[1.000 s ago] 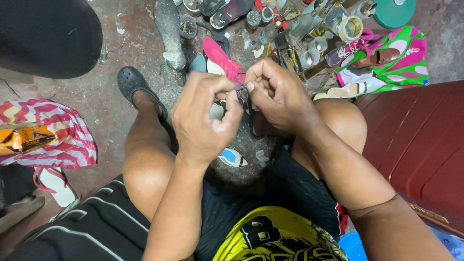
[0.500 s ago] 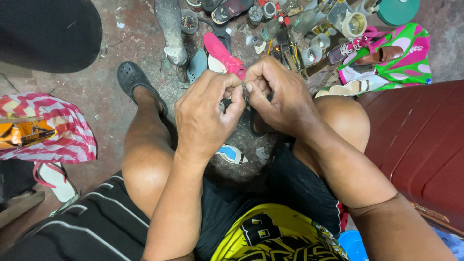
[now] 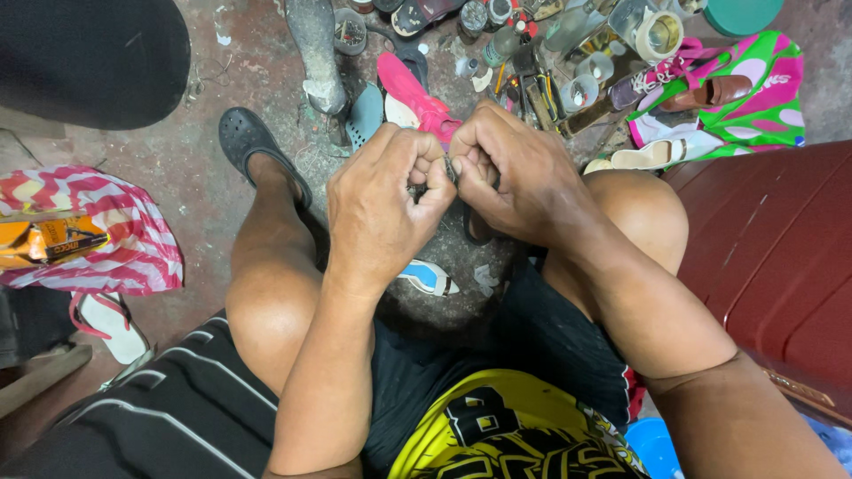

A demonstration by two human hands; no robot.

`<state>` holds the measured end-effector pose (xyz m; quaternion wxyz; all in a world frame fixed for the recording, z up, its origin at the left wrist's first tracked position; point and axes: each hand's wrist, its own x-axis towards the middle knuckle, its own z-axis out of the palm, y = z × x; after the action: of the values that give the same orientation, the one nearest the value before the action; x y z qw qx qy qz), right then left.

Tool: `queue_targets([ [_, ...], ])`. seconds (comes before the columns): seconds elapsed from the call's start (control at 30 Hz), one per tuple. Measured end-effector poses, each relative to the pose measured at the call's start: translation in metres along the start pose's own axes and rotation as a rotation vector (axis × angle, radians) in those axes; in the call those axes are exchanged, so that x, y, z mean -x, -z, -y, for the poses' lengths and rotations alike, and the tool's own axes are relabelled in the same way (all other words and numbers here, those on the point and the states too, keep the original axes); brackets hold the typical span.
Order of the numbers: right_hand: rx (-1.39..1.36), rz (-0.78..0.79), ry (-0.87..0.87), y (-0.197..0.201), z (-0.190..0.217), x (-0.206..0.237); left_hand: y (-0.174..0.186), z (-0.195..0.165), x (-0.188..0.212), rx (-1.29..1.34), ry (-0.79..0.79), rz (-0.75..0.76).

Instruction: The person prepares a needle and thread, then uses a stitching awl to puncture and sew the sole of a beige high-heeled shoe. The person works on the shoe while seated on the floor.

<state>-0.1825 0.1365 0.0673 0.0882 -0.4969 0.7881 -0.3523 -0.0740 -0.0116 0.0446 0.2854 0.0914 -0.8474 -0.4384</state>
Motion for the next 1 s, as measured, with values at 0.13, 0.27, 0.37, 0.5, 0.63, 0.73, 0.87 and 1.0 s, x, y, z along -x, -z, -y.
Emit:
queue_targets([
  [0.13,-0.017,-0.036,-0.031,0.0003,-0.0004,-0.0002,-0.004,-0.0003,0.0005,0.049,0.042,0.0],
  [0.27,-0.026,-0.073,-0.065,-0.0008,0.0002,0.0014,-0.0072,0.0007,0.0002,0.237,0.164,0.041],
  [0.37,-0.004,-0.106,-0.053,-0.0018,0.0008,0.0013,-0.0092,0.0009,0.0005,0.16,0.152,-0.044],
  [0.5,-0.055,-0.177,-0.104,-0.0004,0.0019,0.0007,-0.0085,0.0009,0.0013,0.243,0.174,-0.044],
  [0.63,-0.127,-0.13,-0.024,0.0016,0.002,0.0014,-0.0067,0.001,0.0018,0.238,0.19,-0.055],
  [0.73,-0.116,-0.096,0.004,0.0006,0.0002,0.0017,-0.0059,0.0013,0.0022,0.315,0.226,-0.011],
  [0.87,-0.172,-0.068,-0.043,0.0013,-0.004,0.0029,-0.006,0.0022,0.0028,0.318,0.212,0.008],
  [1.0,-0.198,-0.033,-0.119,0.0005,-0.0066,0.0024,-0.0049,0.0037,0.0034,0.287,0.188,-0.022],
])
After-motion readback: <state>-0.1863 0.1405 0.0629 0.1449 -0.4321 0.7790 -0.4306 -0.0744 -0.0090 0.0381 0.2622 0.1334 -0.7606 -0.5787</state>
